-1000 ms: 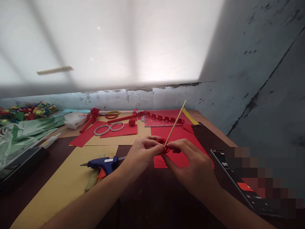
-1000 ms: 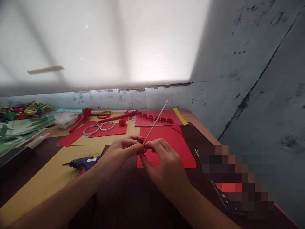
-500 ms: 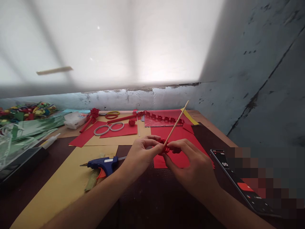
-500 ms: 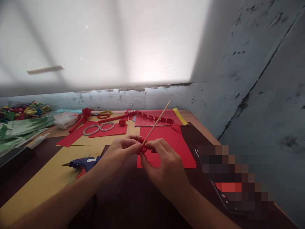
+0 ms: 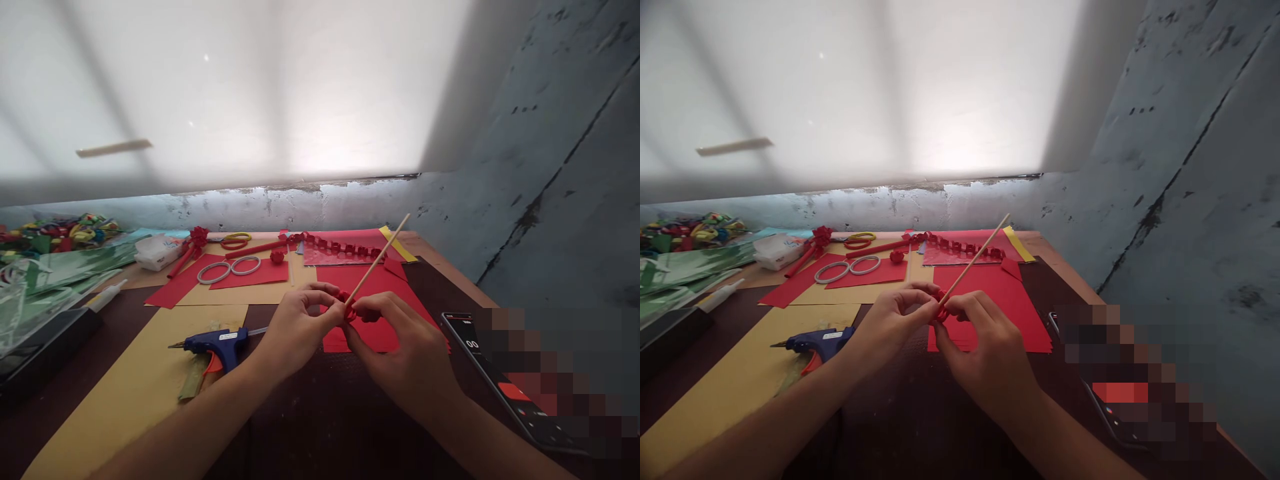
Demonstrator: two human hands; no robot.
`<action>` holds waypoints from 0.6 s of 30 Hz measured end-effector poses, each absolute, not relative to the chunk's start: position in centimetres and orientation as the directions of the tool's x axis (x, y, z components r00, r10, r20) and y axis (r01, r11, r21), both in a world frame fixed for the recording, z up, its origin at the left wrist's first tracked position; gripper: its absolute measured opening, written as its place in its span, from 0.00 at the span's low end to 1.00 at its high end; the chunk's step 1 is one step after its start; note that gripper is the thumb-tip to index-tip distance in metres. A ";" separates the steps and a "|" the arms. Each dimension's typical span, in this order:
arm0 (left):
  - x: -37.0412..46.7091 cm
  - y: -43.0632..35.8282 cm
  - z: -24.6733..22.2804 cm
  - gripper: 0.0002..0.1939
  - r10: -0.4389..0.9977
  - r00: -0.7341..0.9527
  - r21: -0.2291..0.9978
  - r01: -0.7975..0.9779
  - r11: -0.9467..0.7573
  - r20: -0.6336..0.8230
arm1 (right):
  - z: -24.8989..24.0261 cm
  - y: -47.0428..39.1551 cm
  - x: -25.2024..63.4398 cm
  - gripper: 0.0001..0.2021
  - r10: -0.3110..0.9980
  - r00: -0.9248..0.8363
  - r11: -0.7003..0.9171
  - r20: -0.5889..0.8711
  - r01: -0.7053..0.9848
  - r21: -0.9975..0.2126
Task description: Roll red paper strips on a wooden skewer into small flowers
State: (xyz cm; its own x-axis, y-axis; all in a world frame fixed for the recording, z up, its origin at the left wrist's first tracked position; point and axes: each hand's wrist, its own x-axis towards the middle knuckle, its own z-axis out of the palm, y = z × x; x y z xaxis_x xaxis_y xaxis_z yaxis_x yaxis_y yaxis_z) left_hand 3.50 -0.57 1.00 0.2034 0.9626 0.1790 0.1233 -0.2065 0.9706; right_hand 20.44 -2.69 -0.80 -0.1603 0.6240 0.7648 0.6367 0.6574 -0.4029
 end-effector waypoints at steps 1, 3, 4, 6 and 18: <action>3.5 -0.6 1.0 0.08 0.963 0.202 0.972 0.114 -0.203 0.178 | -0.8 -2.7 20.4 0.06 0.624 -0.159 0.657 0.765 0.637 -0.404; 3.5 -0.7 1.0 0.08 0.962 0.205 0.971 0.118 -0.207 0.181 | -0.9 -2.7 20.5 0.06 0.628 -0.157 0.654 0.762 0.637 -0.408; 3.6 -0.7 1.0 0.09 0.961 0.210 0.969 0.129 -0.213 0.183 | -0.9 -2.7 20.5 0.05 0.629 -0.158 0.654 0.761 0.636 -0.409; 3.6 -0.8 1.0 0.11 0.958 0.216 0.964 0.143 -0.224 0.191 | -1.0 -2.8 20.5 0.06 0.627 -0.162 0.659 0.762 0.633 -0.407; 3.6 -0.7 0.8 0.10 0.951 0.233 0.968 0.100 -0.232 0.204 | -0.9 -2.7 20.5 0.07 0.591 -0.165 0.681 0.790 0.626 -0.379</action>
State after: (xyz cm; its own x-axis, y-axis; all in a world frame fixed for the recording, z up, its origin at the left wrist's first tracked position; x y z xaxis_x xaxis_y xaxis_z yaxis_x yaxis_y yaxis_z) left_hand 3.57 -0.65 0.85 0.2327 0.9509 0.2039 0.0995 -0.2319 0.9676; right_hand 20.53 -2.68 -0.89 -0.1646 0.5910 0.7897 0.6262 0.6812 -0.3793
